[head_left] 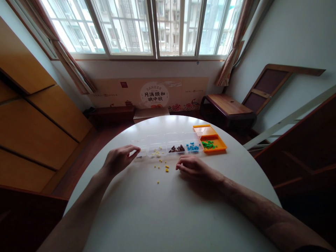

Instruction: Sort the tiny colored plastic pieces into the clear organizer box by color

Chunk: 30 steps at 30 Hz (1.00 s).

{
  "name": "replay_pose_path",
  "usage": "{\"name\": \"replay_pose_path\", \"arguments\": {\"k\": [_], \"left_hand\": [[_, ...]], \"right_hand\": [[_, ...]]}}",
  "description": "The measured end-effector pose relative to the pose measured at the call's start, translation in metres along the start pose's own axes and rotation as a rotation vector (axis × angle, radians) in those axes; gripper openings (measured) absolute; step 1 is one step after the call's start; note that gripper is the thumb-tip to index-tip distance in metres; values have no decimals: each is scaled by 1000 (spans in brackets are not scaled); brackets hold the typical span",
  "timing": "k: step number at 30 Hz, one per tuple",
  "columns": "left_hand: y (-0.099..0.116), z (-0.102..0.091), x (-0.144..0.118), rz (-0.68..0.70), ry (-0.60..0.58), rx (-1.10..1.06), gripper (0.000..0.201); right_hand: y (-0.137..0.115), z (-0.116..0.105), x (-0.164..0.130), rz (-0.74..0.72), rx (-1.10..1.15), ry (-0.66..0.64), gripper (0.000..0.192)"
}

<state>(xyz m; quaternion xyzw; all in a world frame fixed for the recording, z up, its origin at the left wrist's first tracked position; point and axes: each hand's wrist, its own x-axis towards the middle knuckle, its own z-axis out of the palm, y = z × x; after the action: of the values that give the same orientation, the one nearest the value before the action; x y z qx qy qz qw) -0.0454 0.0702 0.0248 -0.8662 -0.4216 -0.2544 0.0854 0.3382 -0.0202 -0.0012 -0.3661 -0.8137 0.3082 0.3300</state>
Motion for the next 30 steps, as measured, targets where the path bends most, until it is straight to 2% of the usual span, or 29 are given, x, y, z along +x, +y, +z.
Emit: {"name": "replay_pose_path", "arguments": {"k": [9, 13, 20, 24, 27, 30], "left_hand": [[3, -5, -1, 51, -167, -99, 21], [4, -3, 0, 93, -187, -111, 21], [8, 1, 1, 122, -175, -117, 23], [13, -2, 1, 105, -104, -102, 23], [28, -1, 3, 131, -21, -125, 20], [50, 5, 4, 210, -14, -211, 16]], "right_hand": [[3, 2, 0, -17, -1, -1, 32], [5, 3, -1, -19, -13, 2, 31], [8, 3, -1, -27, -41, -4, 32], [5, 3, -2, -28, -36, 5, 31], [6, 3, -2, -35, -42, 15, 27], [8, 4, -2, -38, -65, 19, 24]]}}
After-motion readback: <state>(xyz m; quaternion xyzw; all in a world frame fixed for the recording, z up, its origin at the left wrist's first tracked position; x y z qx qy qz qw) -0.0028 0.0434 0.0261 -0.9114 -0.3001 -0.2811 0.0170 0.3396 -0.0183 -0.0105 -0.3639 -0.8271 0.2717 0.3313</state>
